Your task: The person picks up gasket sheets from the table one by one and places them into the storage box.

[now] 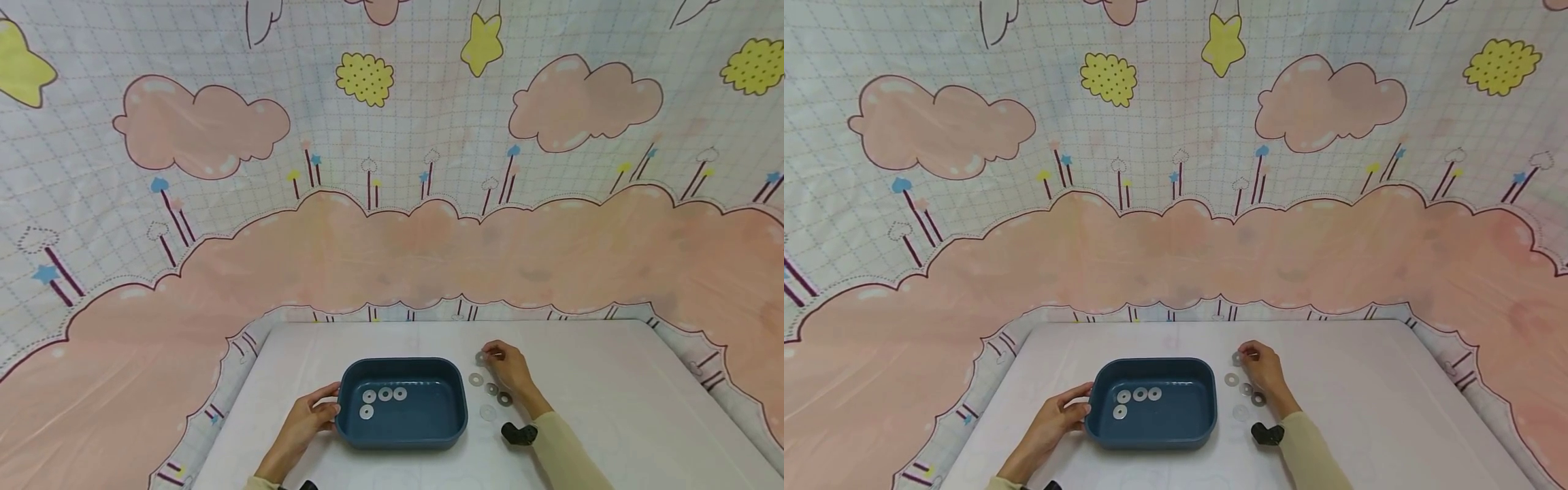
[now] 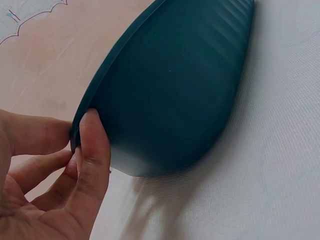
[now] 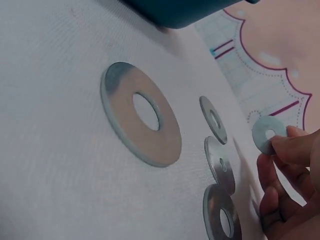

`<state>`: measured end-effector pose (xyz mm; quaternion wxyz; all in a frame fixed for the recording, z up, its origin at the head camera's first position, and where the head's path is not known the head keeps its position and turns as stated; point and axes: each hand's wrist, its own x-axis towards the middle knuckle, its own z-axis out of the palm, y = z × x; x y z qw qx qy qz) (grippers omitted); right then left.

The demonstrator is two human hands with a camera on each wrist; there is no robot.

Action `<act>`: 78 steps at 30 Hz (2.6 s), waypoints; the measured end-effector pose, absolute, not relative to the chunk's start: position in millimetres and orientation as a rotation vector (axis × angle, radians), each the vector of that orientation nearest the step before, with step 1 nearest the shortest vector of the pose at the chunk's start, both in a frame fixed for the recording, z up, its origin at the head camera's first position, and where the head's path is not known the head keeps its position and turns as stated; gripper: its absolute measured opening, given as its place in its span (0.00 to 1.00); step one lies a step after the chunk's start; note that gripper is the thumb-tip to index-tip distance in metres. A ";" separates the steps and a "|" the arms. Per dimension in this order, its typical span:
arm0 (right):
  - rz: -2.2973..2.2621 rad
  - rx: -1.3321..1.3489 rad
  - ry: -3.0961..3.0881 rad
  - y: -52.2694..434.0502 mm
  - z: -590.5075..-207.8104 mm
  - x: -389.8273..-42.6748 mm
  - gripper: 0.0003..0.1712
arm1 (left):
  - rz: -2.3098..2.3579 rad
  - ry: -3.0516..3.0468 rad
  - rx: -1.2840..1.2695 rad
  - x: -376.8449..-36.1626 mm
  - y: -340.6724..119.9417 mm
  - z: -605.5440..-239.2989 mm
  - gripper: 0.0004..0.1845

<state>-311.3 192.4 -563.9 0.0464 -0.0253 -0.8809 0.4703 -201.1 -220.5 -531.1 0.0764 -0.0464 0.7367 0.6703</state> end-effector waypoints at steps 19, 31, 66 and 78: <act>1.734 -0.104 -2.540 198.8 -533.6 -293.3 0.14 | 2.018 2.201 -0.125 -201.5 -221.0 -532.2 0.29; 1.844 -0.024 -2.471 197.1 -514.1 -277.3 0.14 | 2.027 2.196 -0.143 -201.2 -220.4 -532.1 0.28; 2.180 0.138 -2.394 155.1 -474.2 -245.0 0.17 | 2.041 2.188 -0.144 -201.3 -220.7 -532.4 0.27; 2.282 0.220 -2.383 124.0 -476.8 -239.5 0.17 | 2.049 2.158 -0.075 -199.8 -221.4 -530.5 0.29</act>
